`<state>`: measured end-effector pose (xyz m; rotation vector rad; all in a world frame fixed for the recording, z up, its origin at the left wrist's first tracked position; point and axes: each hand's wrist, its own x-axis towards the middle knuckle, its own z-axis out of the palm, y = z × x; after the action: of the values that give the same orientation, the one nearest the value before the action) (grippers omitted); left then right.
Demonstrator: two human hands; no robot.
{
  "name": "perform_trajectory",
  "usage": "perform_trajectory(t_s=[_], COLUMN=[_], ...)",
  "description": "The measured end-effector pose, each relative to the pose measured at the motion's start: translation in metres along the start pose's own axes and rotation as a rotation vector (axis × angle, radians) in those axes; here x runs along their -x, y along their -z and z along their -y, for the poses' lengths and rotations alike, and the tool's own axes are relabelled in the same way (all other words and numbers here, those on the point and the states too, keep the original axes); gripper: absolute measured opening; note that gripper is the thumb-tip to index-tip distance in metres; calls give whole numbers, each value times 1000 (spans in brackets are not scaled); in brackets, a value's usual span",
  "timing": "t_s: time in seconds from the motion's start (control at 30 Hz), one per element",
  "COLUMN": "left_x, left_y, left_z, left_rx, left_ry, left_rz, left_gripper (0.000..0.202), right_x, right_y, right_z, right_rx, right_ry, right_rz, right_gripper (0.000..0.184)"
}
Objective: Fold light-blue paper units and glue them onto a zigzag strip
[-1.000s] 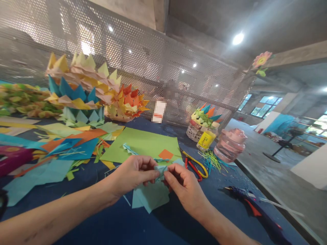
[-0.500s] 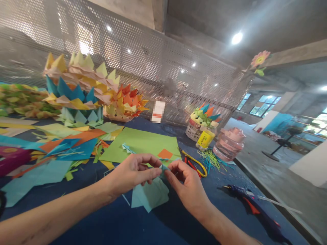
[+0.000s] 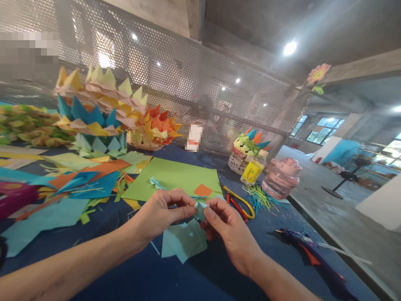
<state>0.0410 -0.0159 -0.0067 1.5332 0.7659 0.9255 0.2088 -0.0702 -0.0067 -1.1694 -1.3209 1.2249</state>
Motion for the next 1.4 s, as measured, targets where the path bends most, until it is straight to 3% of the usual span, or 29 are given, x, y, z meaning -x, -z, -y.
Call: perform_trajectory(t_s=[0.17,0.37,0.63,0.83,1.0,1.2,1.4], left_x=[0,1,2,0,-1,3,11], left_y=[1,0,-1,1,1,2,-2], left_z=[3,5,1,3,9,7,-2], left_rx=[-39,-114,-44,-65,-111,-197,-301], left_ry=[0,4,5,8,-124,-250,-243], left_rz=[25,78,152,117,68,9,37], left_gripper=[21,27,21,19,14,11,11], right_x=[1,-2,-1,0,-1,-1,3], right_y=[-2,2,5,3,6,8,3], right_z=[1,2,-1,0,-1,-1,5], right_rx=[-81,164,471,491,495,480,434], right_ry=[-39,60,310,395,487,477,393], right_rz=[9,-85,-159,-128,-177,-132,-171], right_gripper=[26,25,13,8,6,5,14])
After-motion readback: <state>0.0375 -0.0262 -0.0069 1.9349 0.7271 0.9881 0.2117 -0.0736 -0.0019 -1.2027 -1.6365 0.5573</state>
